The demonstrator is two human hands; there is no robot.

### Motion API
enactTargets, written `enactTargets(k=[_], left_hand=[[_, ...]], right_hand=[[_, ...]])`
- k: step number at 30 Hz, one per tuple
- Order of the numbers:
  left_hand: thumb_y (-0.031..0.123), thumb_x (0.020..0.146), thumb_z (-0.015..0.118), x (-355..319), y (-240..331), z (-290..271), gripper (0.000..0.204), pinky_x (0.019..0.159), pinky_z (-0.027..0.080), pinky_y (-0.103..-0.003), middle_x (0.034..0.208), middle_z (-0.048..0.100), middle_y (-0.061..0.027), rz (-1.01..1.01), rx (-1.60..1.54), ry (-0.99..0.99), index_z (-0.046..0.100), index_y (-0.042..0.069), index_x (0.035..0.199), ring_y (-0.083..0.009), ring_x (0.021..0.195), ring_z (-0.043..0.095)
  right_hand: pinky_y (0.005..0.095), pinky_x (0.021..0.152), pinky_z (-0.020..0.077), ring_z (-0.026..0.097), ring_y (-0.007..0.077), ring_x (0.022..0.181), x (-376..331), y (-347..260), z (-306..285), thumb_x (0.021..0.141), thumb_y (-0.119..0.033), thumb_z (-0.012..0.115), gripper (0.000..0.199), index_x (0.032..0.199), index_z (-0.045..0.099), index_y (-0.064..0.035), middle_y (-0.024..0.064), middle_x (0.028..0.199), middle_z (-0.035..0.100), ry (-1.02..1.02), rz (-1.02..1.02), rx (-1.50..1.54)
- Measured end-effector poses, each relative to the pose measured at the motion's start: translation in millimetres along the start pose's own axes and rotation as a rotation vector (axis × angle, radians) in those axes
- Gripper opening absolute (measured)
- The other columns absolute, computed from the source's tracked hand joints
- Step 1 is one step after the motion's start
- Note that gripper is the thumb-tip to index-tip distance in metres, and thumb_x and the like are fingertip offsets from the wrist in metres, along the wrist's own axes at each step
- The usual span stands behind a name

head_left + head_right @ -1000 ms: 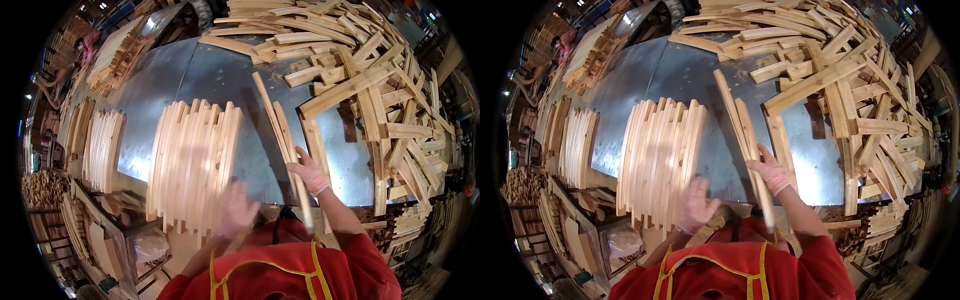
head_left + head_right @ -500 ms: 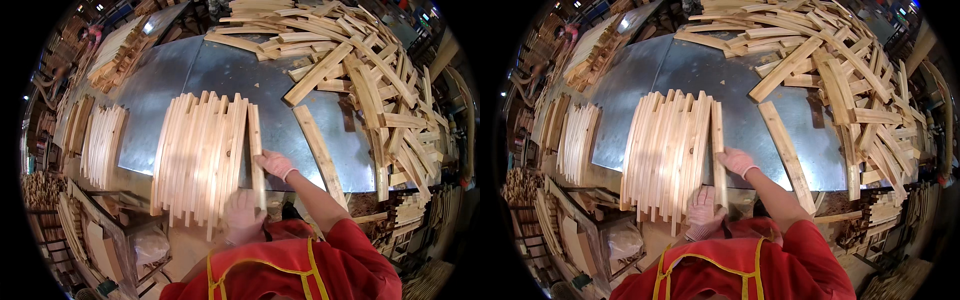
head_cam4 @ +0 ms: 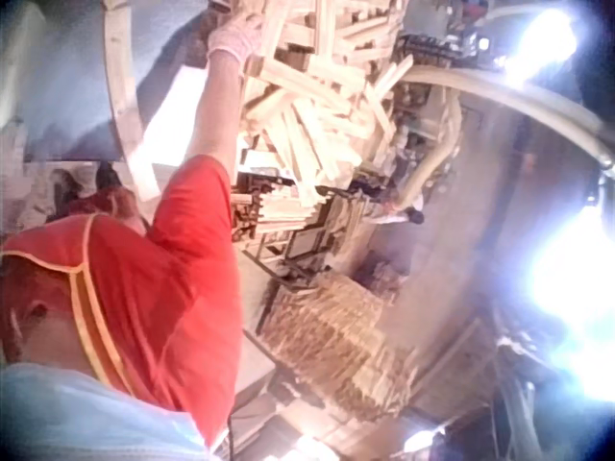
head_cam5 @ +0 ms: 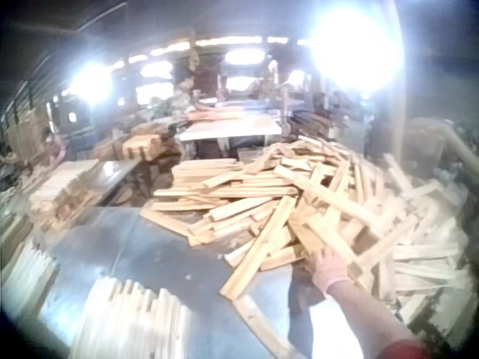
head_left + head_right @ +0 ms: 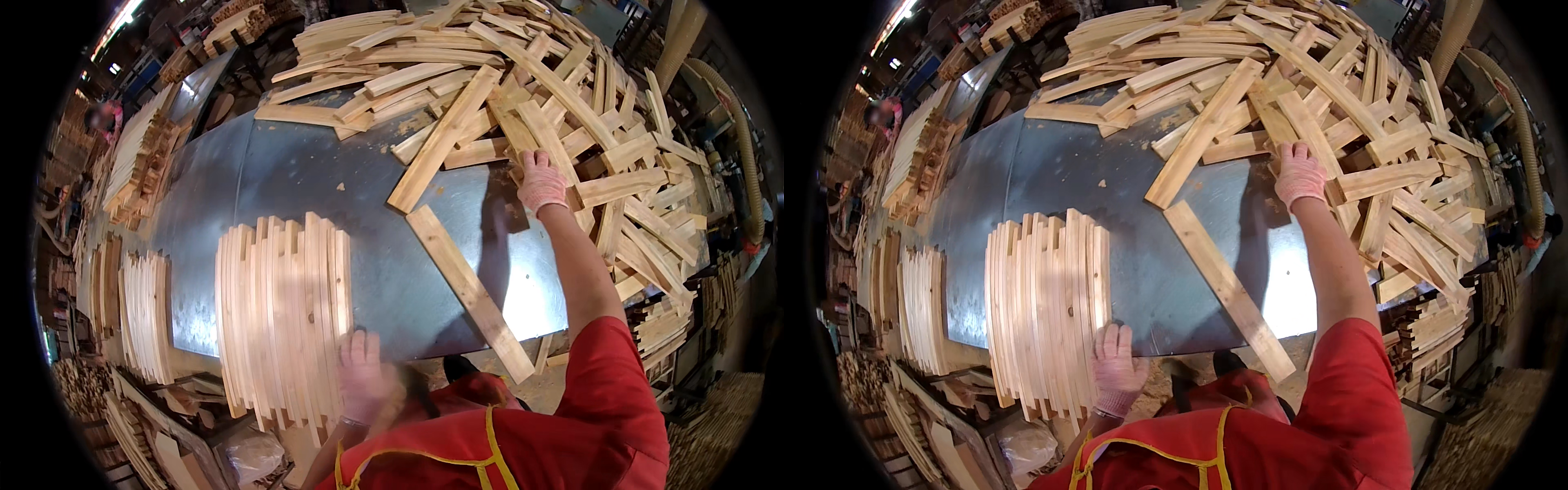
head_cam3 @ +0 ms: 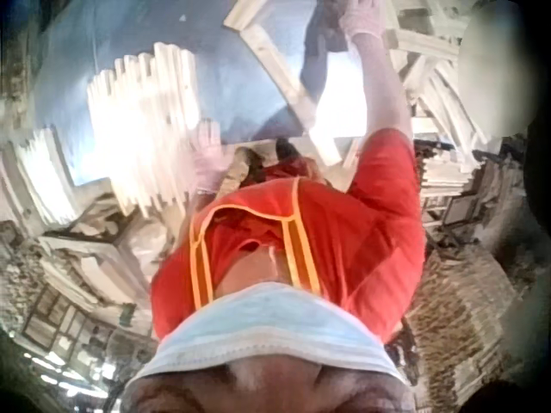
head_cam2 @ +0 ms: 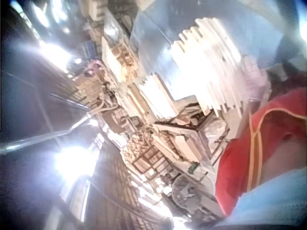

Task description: The person repeatedly picks up thin wooden planks from a large pile on a metal table and stacks them into neat, aligned piles. The person wears gloves and uses both hands to handle the planks, occasionally adjusting the stacks to keep them organized.

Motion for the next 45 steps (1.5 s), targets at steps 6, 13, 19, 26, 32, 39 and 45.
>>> enactTargets(k=[6, 13, 19, 26, 32, 39, 45], left_hand=[[0.028, 0.088, 0.080, 78.4, 53.8, 39.6, 0.078, 0.113, 0.042, -0.043, 0.150, 0.051, -0.0151, -0.233, -0.774, -0.289, 0.047, 0.002, 0.154, -0.0312, 0.134, 0.052], [0.016, 0.095, 0.069, 105.7, 82.8, 101.5, 0.036, 0.086, 0.054, -0.031, 0.107, 0.071, -0.0036, -0.674, -1.466, -0.628, 0.068, -0.001, 0.127, -0.0158, 0.094, 0.066], [0.025, 0.089, 0.072, 47.9, 39.3, 2.9, 0.039, 0.077, 0.056, -0.038, 0.094, 0.073, -0.0141, -0.719, -0.764, -0.462, 0.071, 0.002, 0.120, -0.0236, 0.088, 0.071], [0.013, 0.081, 0.078, -41.0, -24.2, -1.7, 0.058, 0.109, 0.043, -0.053, 0.141, 0.057, -0.0158, -0.375, 0.082, 0.097, 0.060, 0.005, 0.136, -0.0384, 0.133, 0.052], [0.025, 0.085, 0.076, -45.4, -48.8, 1.8, 0.067, 0.113, 0.038, -0.054, 0.147, 0.051, -0.0134, -0.340, 0.109, -0.037, 0.051, 0.008, 0.145, -0.0373, 0.140, 0.046], [0.041, 0.083, 0.077, -74.0, -70.1, 7.5, 0.074, 0.118, 0.035, -0.051, 0.150, 0.049, -0.0133, -0.178, -0.008, -0.031, 0.054, 0.006, 0.144, -0.0379, 0.143, 0.042], [0.046, 0.086, 0.075, -70.5, -69.2, 6.2, 0.079, 0.121, 0.031, -0.052, 0.153, 0.048, -0.0150, -0.127, 0.041, -0.122, 0.051, 0.006, 0.151, -0.0369, 0.146, 0.040]], right_hand=[[0.0384, 0.091, 0.0583, 0.071, 0.0279, 0.099, -90.7, -12.1, 9.9, 0.084, -0.013, 0.073, 0.094, 0.165, 0.027, -0.0014, 0.0230, 0.133, 0.065, -0.403, 0.029, 1.300], [0.0334, 0.116, 0.0414, 0.052, 0.0229, 0.139, -178.6, -29.2, 100.7, 0.098, -0.029, 0.076, 0.079, 0.158, 0.040, 0.0073, 0.0173, 0.152, 0.054, -0.705, 0.283, 1.627], [0.0255, 0.061, 0.0353, 0.045, 0.0080, 0.068, -29.6, -115.7, 125.6, 0.096, -0.024, 0.068, 0.020, 0.089, 0.056, -0.0106, -0.0029, 0.076, 0.048, -0.454, 0.225, 1.768], [0.0392, 0.102, 0.0509, 0.064, 0.0376, 0.127, 41.5, -238.7, 132.6, 0.086, -0.035, 0.077, 0.069, 0.137, 0.054, 0.0059, 0.0240, 0.127, 0.068, -0.218, 0.204, 1.142], [0.0338, 0.043, 0.0324, 0.044, 0.0183, 0.047, 31.5, -228.9, 146.3, 0.087, -0.009, 0.062, 0.037, 0.123, 0.058, 0.0022, 0.0082, 0.068, 0.053, -0.606, 0.113, 1.899], [0.0533, 0.100, 0.0506, 0.052, 0.0398, 0.130, -226.0, -120.8, 70.7, 0.076, -0.029, 0.081, 0.071, 0.138, 0.052, -0.0102, 0.0158, 0.133, 0.056, 0.018, -0.382, 0.288], [0.0521, 0.097, 0.0517, 0.061, 0.0474, 0.110, -271.0, -137.1, 96.0, 0.077, -0.028, 0.075, 0.052, 0.122, 0.059, -0.0071, 0.0264, 0.117, 0.062, -0.323, -0.127, 0.676]])
Point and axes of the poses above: each hand's wrist, its own x-axis towards the middle knuckle, its own z-axis out of the palm, y = z × x, the point moved 8 cm from there along x, towards the middle knuckle
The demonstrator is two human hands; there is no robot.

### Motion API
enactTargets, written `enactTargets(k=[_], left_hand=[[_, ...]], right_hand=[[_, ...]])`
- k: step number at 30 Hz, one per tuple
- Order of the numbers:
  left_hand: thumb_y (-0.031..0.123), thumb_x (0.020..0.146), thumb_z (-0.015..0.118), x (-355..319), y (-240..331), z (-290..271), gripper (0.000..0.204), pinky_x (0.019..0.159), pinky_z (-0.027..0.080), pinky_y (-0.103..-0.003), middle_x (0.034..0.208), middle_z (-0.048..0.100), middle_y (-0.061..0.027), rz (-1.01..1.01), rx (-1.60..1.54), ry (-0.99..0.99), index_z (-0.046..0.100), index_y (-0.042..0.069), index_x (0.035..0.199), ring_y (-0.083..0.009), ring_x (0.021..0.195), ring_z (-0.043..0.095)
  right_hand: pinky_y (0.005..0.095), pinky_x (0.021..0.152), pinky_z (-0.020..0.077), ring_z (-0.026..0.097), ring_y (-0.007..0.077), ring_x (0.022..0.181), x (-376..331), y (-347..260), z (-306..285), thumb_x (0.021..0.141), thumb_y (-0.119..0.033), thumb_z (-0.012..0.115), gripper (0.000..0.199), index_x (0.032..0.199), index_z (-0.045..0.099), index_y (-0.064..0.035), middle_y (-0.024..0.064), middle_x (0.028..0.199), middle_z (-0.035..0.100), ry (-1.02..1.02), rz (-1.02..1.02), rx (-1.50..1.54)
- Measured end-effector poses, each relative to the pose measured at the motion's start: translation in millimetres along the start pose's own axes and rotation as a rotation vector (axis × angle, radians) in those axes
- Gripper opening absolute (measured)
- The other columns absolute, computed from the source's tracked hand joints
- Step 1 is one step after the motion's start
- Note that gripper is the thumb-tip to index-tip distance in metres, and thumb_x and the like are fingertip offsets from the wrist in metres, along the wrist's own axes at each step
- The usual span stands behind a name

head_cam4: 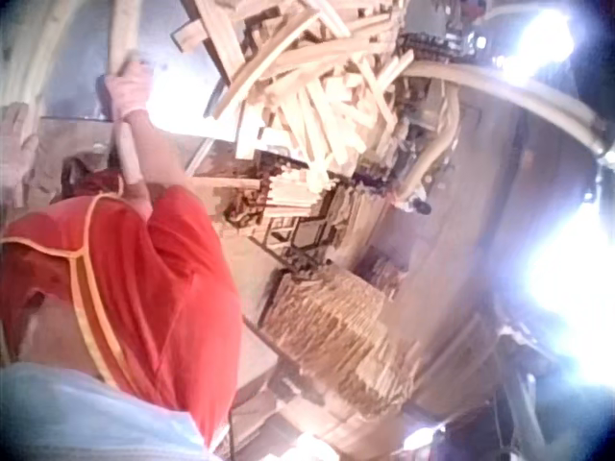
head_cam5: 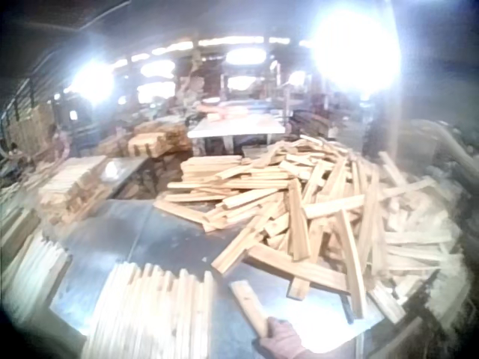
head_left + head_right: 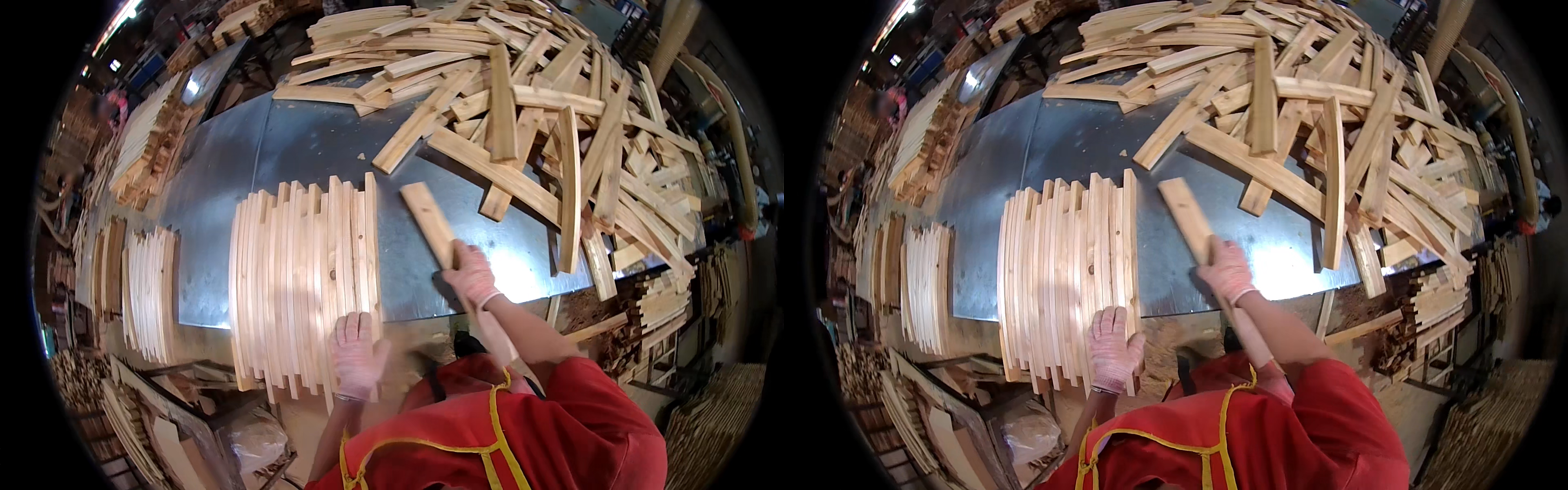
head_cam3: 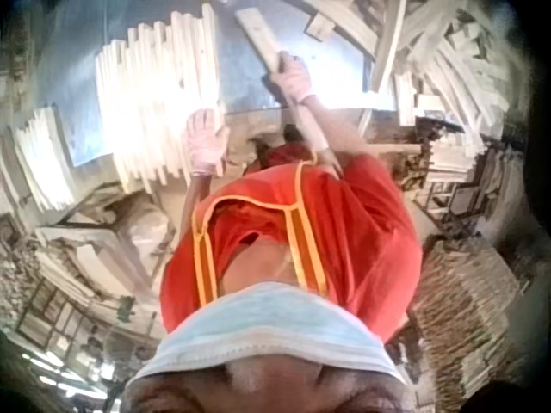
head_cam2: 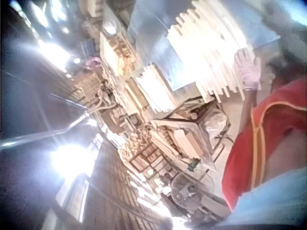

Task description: The person repeatedly picks up thin wooden planks from a large pile on a metal table and stacks them into neat, aligned piles. The person wears gloves and uses both hands to handle the planks, occasionally adjusting the stacks to keep them organized.

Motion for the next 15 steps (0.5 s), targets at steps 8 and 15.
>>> enactTargets(k=[8, 15], left_hand=[[0.058, 0.086, 0.070, 7.5, 43.9, 7.7, 0.098, 0.127, 0.020, -0.054, 0.162, 0.040, -0.0181, 0.015, 0.119, -0.112, 0.037, 0.000, 0.159, -0.0389, 0.154, 0.030], [0.041, 0.078, 0.075, 16.3, 36.4, 17.5, 0.093, 0.126, 0.021, -0.054, 0.156, 0.042, -0.0152, -0.042, 0.252, -0.008, 0.040, 0.004, 0.156, -0.0390, 0.150, 0.032]], right_hand=[[0.0454, 0.102, 0.0517, 0.066, 0.0427, 0.115, -4.5, -99.3, 71.8, 0.092, -0.040, 0.062, 0.048, 0.121, 0.063, -0.0023, 0.0254, 0.122, 0.070, -0.508, -0.277, 0.227], [0.0485, 0.102, 0.0493, 0.061, 0.0366, 0.123, 82.7, 63.9, -243.0, 0.083, -0.033, 0.076, 0.045, 0.114, 0.065, -0.0020, 0.0204, 0.120, 0.066, 0.571, 0.113, -0.481]])
Point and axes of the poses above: each hand's wrist, its own x-axis towards the middle knuckle, its own z-axis out of the palm, y = z × x, the point moved 8 cm from there along x, towards the middle knuckle
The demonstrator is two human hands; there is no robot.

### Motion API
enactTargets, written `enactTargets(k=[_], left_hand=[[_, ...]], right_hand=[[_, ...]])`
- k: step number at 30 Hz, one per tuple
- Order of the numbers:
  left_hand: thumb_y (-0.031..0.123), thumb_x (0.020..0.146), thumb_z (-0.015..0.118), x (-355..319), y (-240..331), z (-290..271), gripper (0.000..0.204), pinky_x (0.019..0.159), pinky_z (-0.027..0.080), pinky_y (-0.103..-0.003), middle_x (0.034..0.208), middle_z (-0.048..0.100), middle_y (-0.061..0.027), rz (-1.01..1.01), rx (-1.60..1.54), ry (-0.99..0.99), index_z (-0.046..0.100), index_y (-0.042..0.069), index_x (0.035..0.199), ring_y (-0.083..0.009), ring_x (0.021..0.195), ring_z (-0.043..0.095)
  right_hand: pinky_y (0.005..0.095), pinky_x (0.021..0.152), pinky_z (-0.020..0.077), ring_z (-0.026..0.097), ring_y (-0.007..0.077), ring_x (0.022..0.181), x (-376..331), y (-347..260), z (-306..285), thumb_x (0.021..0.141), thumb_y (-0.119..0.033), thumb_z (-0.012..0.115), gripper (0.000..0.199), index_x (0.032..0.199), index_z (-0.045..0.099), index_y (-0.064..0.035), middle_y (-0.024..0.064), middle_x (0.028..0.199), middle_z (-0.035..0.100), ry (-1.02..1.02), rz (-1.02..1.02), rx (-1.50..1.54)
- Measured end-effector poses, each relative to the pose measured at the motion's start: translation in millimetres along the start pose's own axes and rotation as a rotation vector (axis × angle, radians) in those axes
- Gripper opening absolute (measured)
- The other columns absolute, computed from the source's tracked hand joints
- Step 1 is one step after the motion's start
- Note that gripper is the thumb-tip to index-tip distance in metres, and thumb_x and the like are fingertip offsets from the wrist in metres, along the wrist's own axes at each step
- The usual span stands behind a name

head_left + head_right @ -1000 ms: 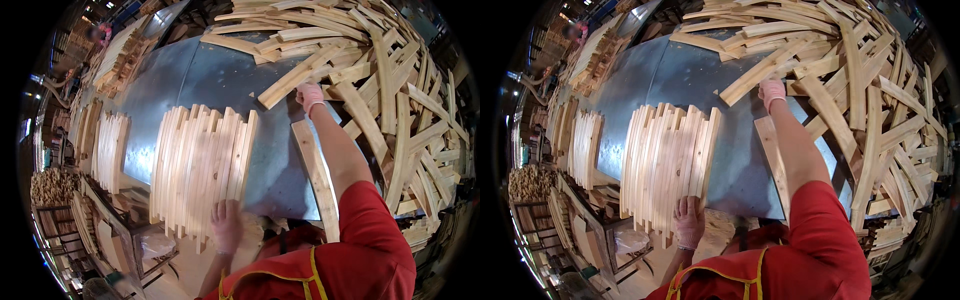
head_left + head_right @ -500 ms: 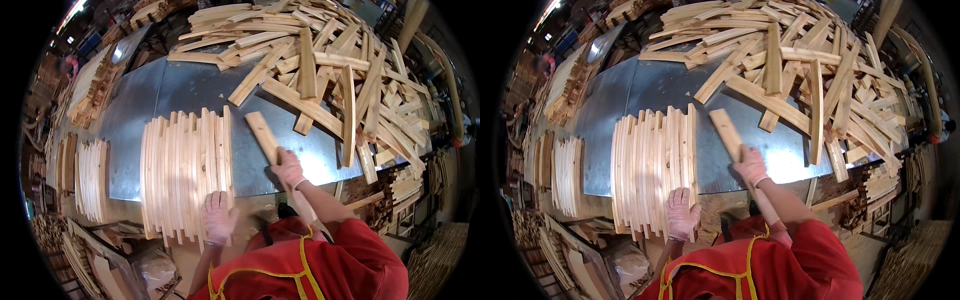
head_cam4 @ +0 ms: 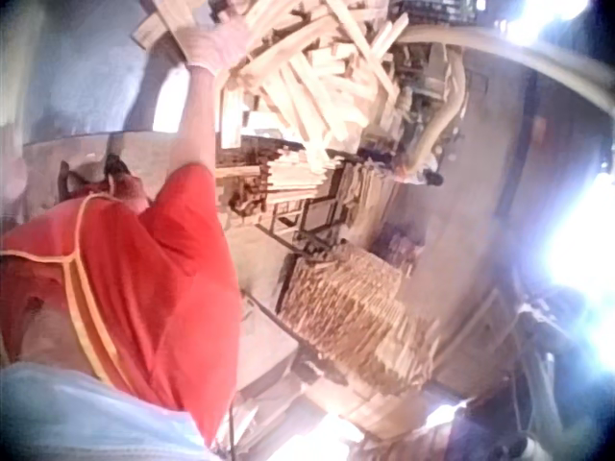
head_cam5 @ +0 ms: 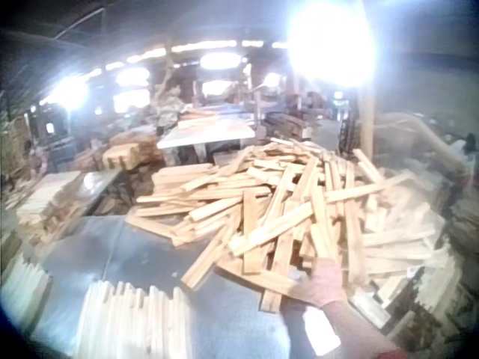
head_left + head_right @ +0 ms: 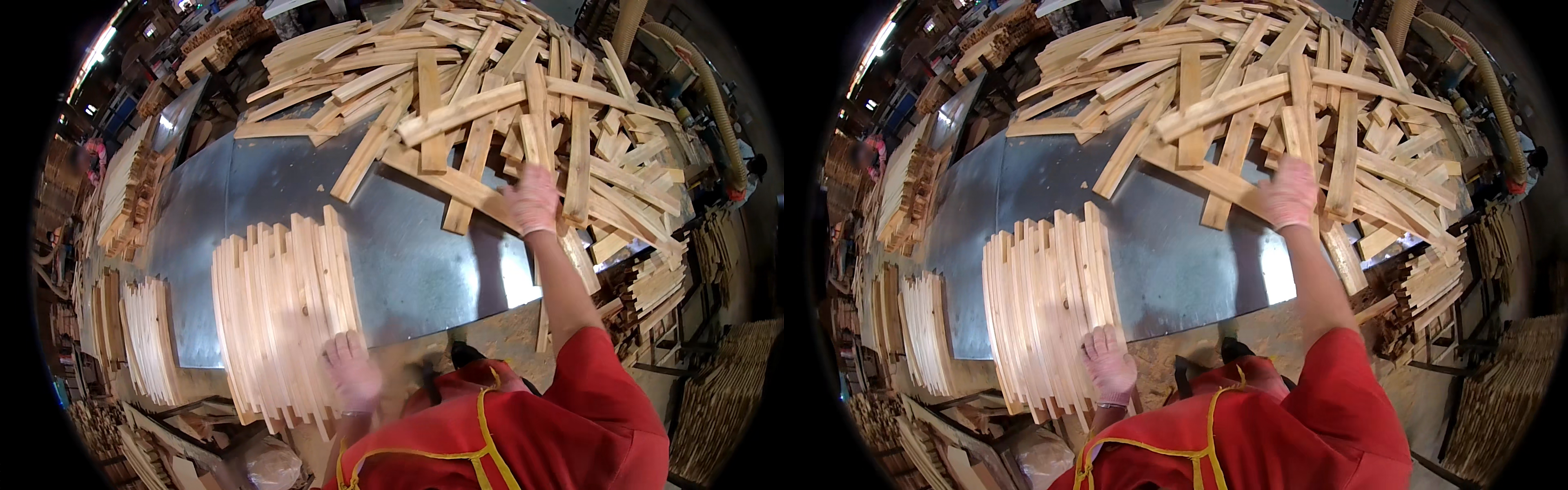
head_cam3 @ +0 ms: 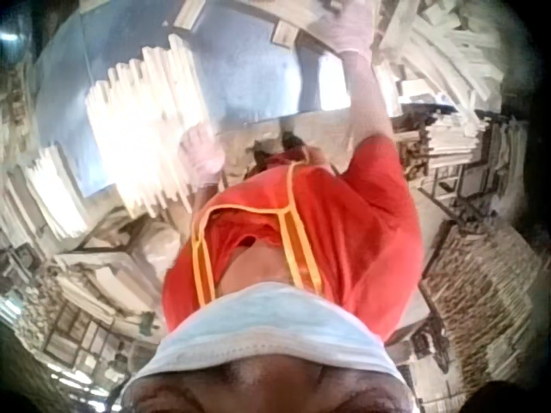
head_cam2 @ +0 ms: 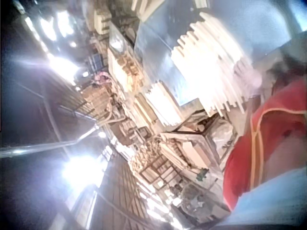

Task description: The person repeatedly picks up thin wooden planks from a large pile on a metal table and stacks them into neat, aligned piles. The person wears gloves and uses both hands to handle the planks, occasionally adjusting the stacks to keep them organized.

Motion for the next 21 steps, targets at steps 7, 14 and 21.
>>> enactTargets(k=[7, 14, 21], left_hand=[[0.039, 0.078, 0.078, 38.4, 75.2, -30.1, 0.093, 0.122, 0.032, -0.055, 0.155, 0.044, -0.0173, 0.235, -0.148, 0.050, 0.042, 0.004, 0.157, -0.0412, 0.148, 0.036], [0.017, 0.085, 0.079, 102.6, 156.5, 5.5, 0.068, 0.103, 0.052, -0.039, 0.131, 0.064, -0.0183, -0.227, -1.452, -0.327, 0.052, 0.001, 0.146, -0.0282, 0.120, 0.065], [0.019, 0.087, 0.068, 98.7, 78.5, -19.9, 0.062, 0.112, 0.045, -0.047, 0.140, 0.062, -0.0175, -0.437, -0.682, -0.136, 0.055, 0.009, 0.147, -0.0333, 0.131, 0.059]], right_hand=[[0.0427, 0.098, 0.0523, 0.064, 0.0358, 0.119, -5.0, 56.3, 19.9, 0.075, -0.021, 0.080, 0.059, 0.130, 0.060, -0.0088, 0.0212, 0.121, 0.066, -0.267, 0.139, 0.215], [0.0388, 0.117, 0.0436, 0.055, 0.0413, 0.138, -88.4, -78.2, 51.3, 0.079, -0.023, 0.078, 0.092, 0.157, 0.037, 0.0054, 0.0307, 0.156, 0.047, -0.750, 0.025, 1.089], [0.0322, 0.063, 0.0477, 0.057, 0.0139, 0.074, 64.9, -55.3, 159.2, 0.093, -0.035, 0.073, 0.031, 0.112, 0.066, -0.0117, 0.0018, 0.091, 0.064, -0.516, 0.796, 1.518]])
Point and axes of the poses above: each hand's wrist, its own x-axis towards the middle knuckle, its own z-axis out of the palm, y = z × x, the point moved 8 cm from there along x, towards the middle knuckle
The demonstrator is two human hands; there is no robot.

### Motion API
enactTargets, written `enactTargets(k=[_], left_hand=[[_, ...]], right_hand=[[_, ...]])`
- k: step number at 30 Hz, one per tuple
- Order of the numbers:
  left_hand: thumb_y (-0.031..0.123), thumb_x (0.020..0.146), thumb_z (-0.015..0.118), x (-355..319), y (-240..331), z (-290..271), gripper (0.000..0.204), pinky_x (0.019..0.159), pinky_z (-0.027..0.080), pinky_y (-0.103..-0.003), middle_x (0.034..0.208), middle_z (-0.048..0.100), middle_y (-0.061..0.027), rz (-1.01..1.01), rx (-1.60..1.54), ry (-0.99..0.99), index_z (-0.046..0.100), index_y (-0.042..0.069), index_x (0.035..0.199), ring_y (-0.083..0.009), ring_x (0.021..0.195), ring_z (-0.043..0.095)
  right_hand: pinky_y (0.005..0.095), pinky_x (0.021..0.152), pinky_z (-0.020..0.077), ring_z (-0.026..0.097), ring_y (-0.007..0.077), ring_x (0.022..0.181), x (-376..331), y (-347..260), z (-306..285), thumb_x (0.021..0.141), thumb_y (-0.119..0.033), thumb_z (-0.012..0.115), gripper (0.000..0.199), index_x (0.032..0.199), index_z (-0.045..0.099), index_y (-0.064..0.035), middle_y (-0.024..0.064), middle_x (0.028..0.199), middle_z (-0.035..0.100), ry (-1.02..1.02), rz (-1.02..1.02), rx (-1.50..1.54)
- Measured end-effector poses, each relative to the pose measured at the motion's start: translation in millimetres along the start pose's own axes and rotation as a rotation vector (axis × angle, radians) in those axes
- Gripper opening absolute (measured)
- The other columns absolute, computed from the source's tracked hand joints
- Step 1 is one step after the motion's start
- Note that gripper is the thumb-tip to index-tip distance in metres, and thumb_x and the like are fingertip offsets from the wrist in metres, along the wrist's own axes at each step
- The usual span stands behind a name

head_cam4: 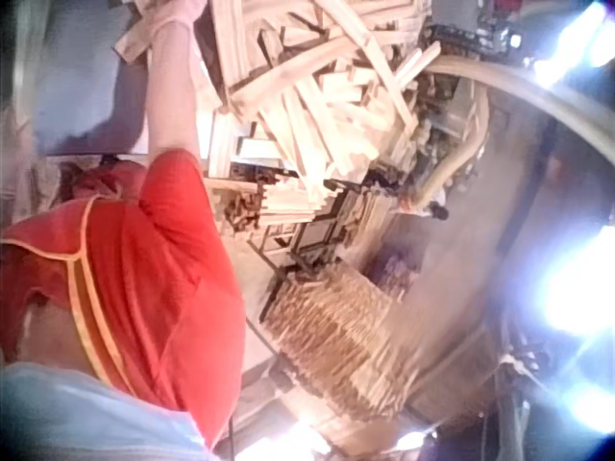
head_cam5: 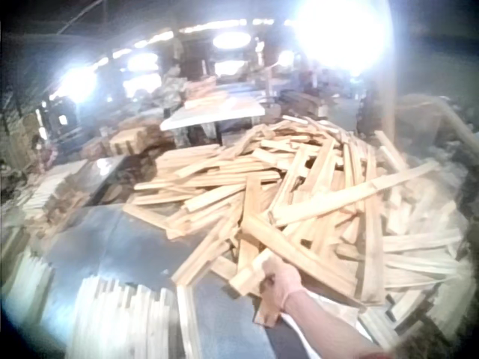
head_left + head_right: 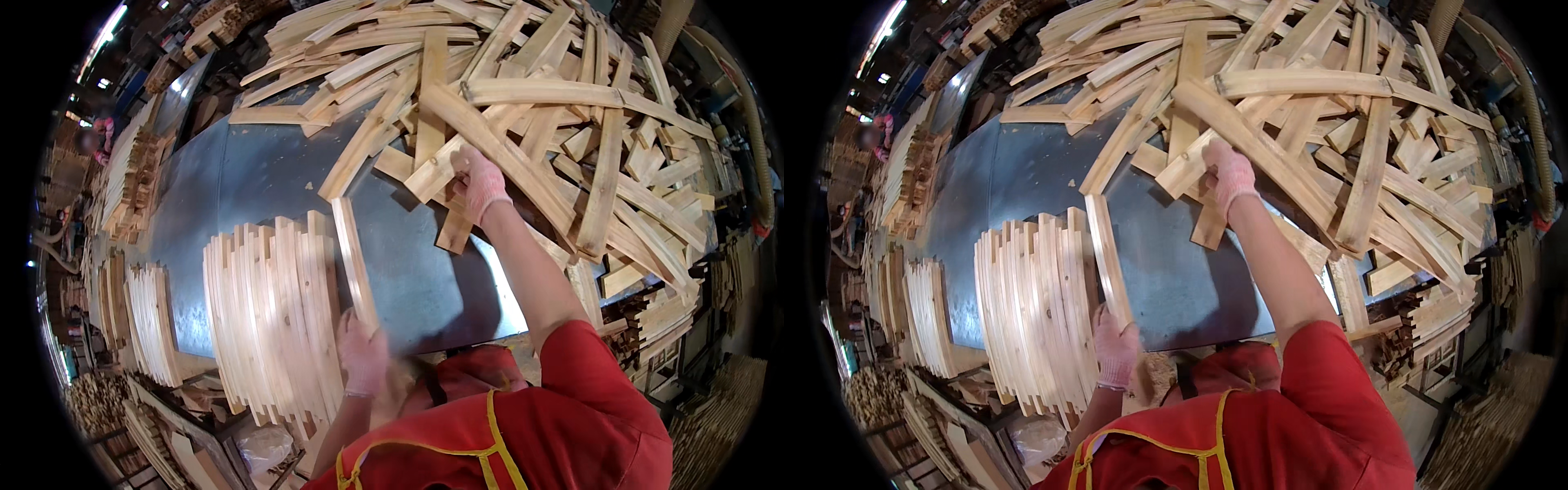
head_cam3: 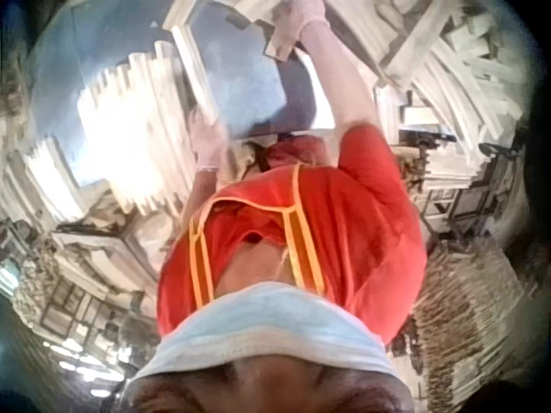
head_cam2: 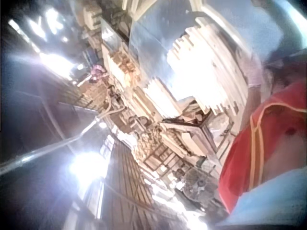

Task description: The person repeatedly picks up thin wooden planks from a large pile on a metal table and stacks them into neat, aligned piles. The person wears gloves and uses both hands to handle the planks, occasionally adjusting the stacks to keep them organized.

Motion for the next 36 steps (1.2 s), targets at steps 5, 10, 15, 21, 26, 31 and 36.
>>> enactTargets(k=[5, 10, 15, 21, 26, 31, 36], left_hand=[[0.024, 0.079, 0.077, -7.7, -61.0, -23.0, 0.083, 0.125, 0.027, -0.053, 0.159, 0.043, -0.0165, 0.151, 0.622, 0.247, 0.046, 0.006, 0.154, -0.0385, 0.150, 0.035], [0.034, 0.088, 0.073, -30.4, -87.5, -43.7, 0.075, 0.121, 0.033, -0.056, 0.153, 0.048, -0.0189, 0.304, 0.421, 0.246, 0.048, 0.005, 0.152, -0.0416, 0.146, 0.040], [0.033, 0.091, 0.069, -32.9, -96.5, -51.7, 0.065, 0.118, 0.036, -0.055, 0.147, 0.052, -0.0187, 0.408, 0.326, 0.213, 0.053, 0.002, 0.146, -0.0403, 0.143, 0.044], [0.039, 0.092, 0.067, -53.4, -88.6, -49.0, 0.063, 0.120, 0.034, -0.049, 0.144, 0.054, -0.0148, 0.581, 0.389, 0.245, 0.057, 0.002, 0.141, -0.0350, 0.140, 0.046], [0.053, 0.088, 0.069, -74.6, -71.8, -35.3, 0.087, 0.127, 0.019, -0.057, 0.156, 0.042, -0.0196, 0.539, 0.510, 0.072, 0.045, 0.000, 0.152, -0.0383, 0.150, 0.032], [0.035, 0.078, 0.075, -76.1, -65.7, -30.9, 0.084, 0.125, 0.023, -0.057, 0.151, 0.045, -0.0204, 0.598, 0.482, 0.145, 0.047, -0.001, 0.148, -0.0395, 0.145, 0.038], [0.024, 0.068, 0.072, -72.3, -67.4, -30.7, 0.079, 0.120, 0.031, -0.058, 0.139, 0.050, -0.0203, 0.614, 0.465, 0.232, 0.051, 0.000, 0.141, -0.0406, 0.135, 0.044]], right_hand=[[0.0330, 0.057, 0.0501, 0.065, 0.0157, 0.076, 17.6, 7.4, 48.2, 0.098, -0.024, 0.070, 0.017, 0.108, 0.066, -0.0102, 0.0033, 0.092, 0.068, -0.093, 0.039, 0.208], [0.0342, 0.074, 0.0580, 0.070, 0.0202, 0.090, -164.3, 43.0, 54.8, 0.098, -0.013, 0.069, 0.017, 0.114, 0.065, -0.0074, 0.0071, 0.101, 0.073, -0.403, 0.029, 0.324], [0.0420, 0.092, 0.0582, 0.073, 0.0297, 0.105, -266.4, 189.9, -14.2, 0.093, -0.026, 0.074, 0.042, 0.123, 0.062, 0.0007, 0.0164, 0.116, 0.074, -0.536, -0.035, -0.681], [0.0456, 0.094, 0.0558, 0.068, 0.0444, 0.106, -326.9, 250.2, 41.0, 0.090, -0.033, 0.071, 0.047, 0.125, 0.060, -0.0032, 0.0273, 0.108, 0.071, -0.836, -0.260, -1.327], [0.0457, 0.105, 0.0474, 0.066, 0.0393, 0.115, -298.0, 124.0, 72.7, 0.083, -0.026, 0.072, 0.061, 0.140, 0.054, -0.0125, 0.0189, 0.118, 0.069, -0.571, -1.105, -1.597], [0.0463, 0.112, 0.0392, 0.061, 0.0324, 0.125, -186.5, 77.0, 24.6, 0.082, -0.025, 0.074, 0.068, 0.146, 0.052, -0.0169, 0.0124, 0.126, 0.067, -0.403, -0.998, -2.036], [0.0473, 0.102, 0.0475, 0.061, 0.0339, 0.124, -174.4, 0.7, 53.7, 0.081, -0.029, 0.078, 0.072, 0.146, 0.052, -0.0149, 0.0121, 0.126, 0.067, -0.254, -0.890, -1.808]])
Point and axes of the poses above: each hand's wrist, its own x-axis towards the middle knuckle, its own z-axis out of the palm, y = z × x, the point moved 8 cm from there along x, towards the middle knuckle
